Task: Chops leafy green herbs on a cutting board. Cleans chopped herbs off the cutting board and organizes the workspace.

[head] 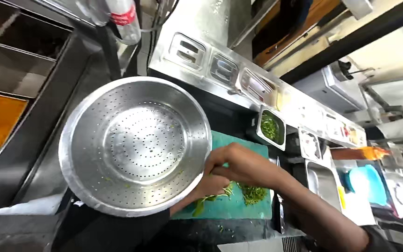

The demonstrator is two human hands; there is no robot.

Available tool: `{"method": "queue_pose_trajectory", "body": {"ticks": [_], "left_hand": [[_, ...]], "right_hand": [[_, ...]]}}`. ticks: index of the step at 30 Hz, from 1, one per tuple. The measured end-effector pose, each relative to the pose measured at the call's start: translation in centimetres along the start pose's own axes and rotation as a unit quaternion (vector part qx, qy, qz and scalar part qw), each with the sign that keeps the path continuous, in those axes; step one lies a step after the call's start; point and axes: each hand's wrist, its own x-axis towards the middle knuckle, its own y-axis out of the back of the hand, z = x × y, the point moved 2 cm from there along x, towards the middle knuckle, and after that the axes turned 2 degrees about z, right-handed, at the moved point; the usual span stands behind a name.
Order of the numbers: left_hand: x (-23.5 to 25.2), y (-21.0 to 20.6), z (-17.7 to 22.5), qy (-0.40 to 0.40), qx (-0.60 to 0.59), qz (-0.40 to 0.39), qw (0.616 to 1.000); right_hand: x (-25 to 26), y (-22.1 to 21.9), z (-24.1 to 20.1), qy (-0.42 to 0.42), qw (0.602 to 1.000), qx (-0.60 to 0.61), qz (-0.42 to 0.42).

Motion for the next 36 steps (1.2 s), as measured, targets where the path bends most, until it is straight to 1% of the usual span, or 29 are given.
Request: {"method": "queue_pose_trajectory", "body": {"ticks": [1,2,3,5,7,8,10,12,13,15,17,19,20,23,25,28,30,31,33,35,36], "left_hand": [[0.5,-1.0,-1.2,-0.020,0.009,0.034,0.999],[0.7,-1.5,-1.8,-0.030,0.007,0.040,0.999],[0.7,-1.7,-2.1,-0.039,0.010,0.040,0.998],[0.5,-1.7,-2.3,-0.050,0.016,0.047,0.998],[0.2,-1.3,-1.8,-0.030,0.019,0.042,0.999],[0.2,-1.1,-1.5,-0.009,0.021,0.036,0.999],[0.1,-0.8,-1.2,0.021,0.027,0.039,0.999],[0.1,-1.0,-1.3,0.038,0.031,0.048,0.998],[0.0,-1.2,-1.4,0.044,0.038,0.053,0.997],[-0.2,-1.5,-1.6,0.034,0.069,0.088,0.993],[-0.3,-1.7,-2.1,-0.001,0.116,0.147,0.982],[-0.4,-1.9,-2.3,-0.022,0.151,0.192,0.970],[-0.4,-2.1,-2.2,-0.020,0.155,0.199,0.968],[-0.5,-2.1,-1.6,0.027,0.142,0.178,0.973],[-0.5,-2.0,-1.4,0.044,0.142,0.178,0.973],[-0.6,-2.3,-1.7,0.014,0.153,0.208,0.966],[-0.7,-2.4,-1.5,0.011,0.149,0.214,0.965],[-0.8,-2.4,-1.1,0.023,0.138,0.206,0.968],[-0.7,-2.3,-0.5,0.052,0.126,0.195,0.971],[-0.4,-2.1,0.1,0.080,0.134,0.177,0.972],[-0.3,-2.1,0.1,0.080,0.152,0.170,0.970]], "right_hand": [[-1.6,0.3,1.6,-0.066,0.997,0.026,0.035],[-3.3,0.0,3.8,-0.138,0.987,0.055,0.067],[-5.0,-1.1,6.4,-0.205,0.970,0.085,0.101],[-7.9,-4.8,11.5,-0.332,0.924,0.114,0.151],[-9.2,-8.9,14.5,-0.414,0.890,0.124,0.148],[-9.3,-10.4,15.1,-0.432,0.883,0.126,0.132],[-9.2,-11.9,14.8,-0.425,0.891,0.132,0.086],[-9.6,-11.9,13.9,-0.394,0.906,0.147,0.046],[-10.0,-11.7,13.6,-0.380,0.911,0.151,0.041],[-10.5,-11.6,13.3,-0.371,0.915,0.145,0.070],[-10.5,-12.0,13.5,-0.373,0.911,0.129,0.124],[-10.3,-12.3,14.0,-0.374,0.907,0.120,0.150],[-10.1,-12.4,14.2,-0.376,0.906,0.121,0.153],[-9.1,-12.7,14.7,-0.374,0.909,0.112,0.143],[-8.6,-12.8,14.9,-0.364,0.916,0.107,0.128],[-9.4,-12.4,15.0,-0.308,0.939,0.135,0.073],[-10.7,-11.8,15.4,-0.264,0.946,0.179,0.063],[-11.5,-11.6,15.5,-0.258,0.943,0.197,0.073],[-12.7,-11.6,15.8,-0.275,0.931,0.196,0.138],[-13.5,-12.1,16.0,-0.279,0.927,0.158,0.196],[-13.6,-12.7,16.2,-0.274,0.929,0.135,0.207]]}}
